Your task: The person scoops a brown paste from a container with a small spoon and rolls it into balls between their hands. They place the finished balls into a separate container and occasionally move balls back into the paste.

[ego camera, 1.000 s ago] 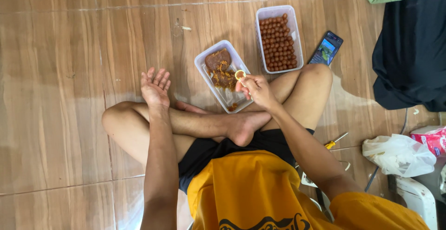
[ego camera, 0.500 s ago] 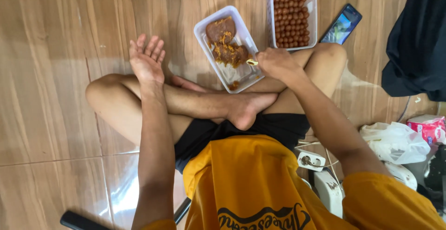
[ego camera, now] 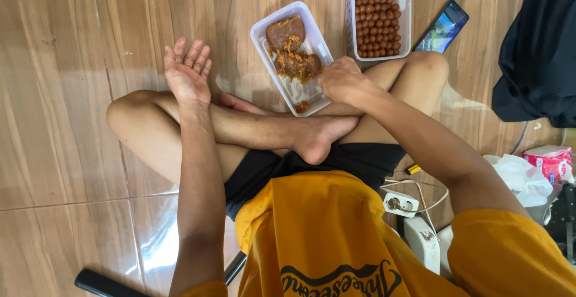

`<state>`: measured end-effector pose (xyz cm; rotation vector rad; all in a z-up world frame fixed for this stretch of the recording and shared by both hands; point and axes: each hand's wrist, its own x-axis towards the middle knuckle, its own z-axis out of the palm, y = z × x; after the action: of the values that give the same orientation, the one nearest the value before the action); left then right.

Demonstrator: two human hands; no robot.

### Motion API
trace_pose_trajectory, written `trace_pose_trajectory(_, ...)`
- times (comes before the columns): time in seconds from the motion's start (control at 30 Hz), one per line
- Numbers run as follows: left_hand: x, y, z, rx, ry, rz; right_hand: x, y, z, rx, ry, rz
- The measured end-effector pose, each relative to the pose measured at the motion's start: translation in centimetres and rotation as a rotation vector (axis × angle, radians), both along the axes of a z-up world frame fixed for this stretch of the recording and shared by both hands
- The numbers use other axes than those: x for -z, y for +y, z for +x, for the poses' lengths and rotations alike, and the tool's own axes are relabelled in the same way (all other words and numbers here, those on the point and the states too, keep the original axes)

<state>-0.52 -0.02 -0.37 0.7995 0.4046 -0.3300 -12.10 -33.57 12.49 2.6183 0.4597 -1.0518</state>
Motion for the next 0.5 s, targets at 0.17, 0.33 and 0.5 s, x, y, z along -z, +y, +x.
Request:
trace_pose_trajectory(0.17,0.3,0.0,0.0,-0.005,-0.004,-0.016,-3.8,-0.6,0.6,0.072,0.007,0.243)
trace_pose_trajectory(0.33,0.3,-0.1,0.1,-0.007,-0.003,-0.006,-5.5,-1.5,0.3,0.324,-0.097,0.541)
trace_pose_trajectory(0.5,-0.3,-0.3,0.0,-0.017,-0.004,0.011,-3.5,-2.4,-1.2,0.573,-0.162,0.976)
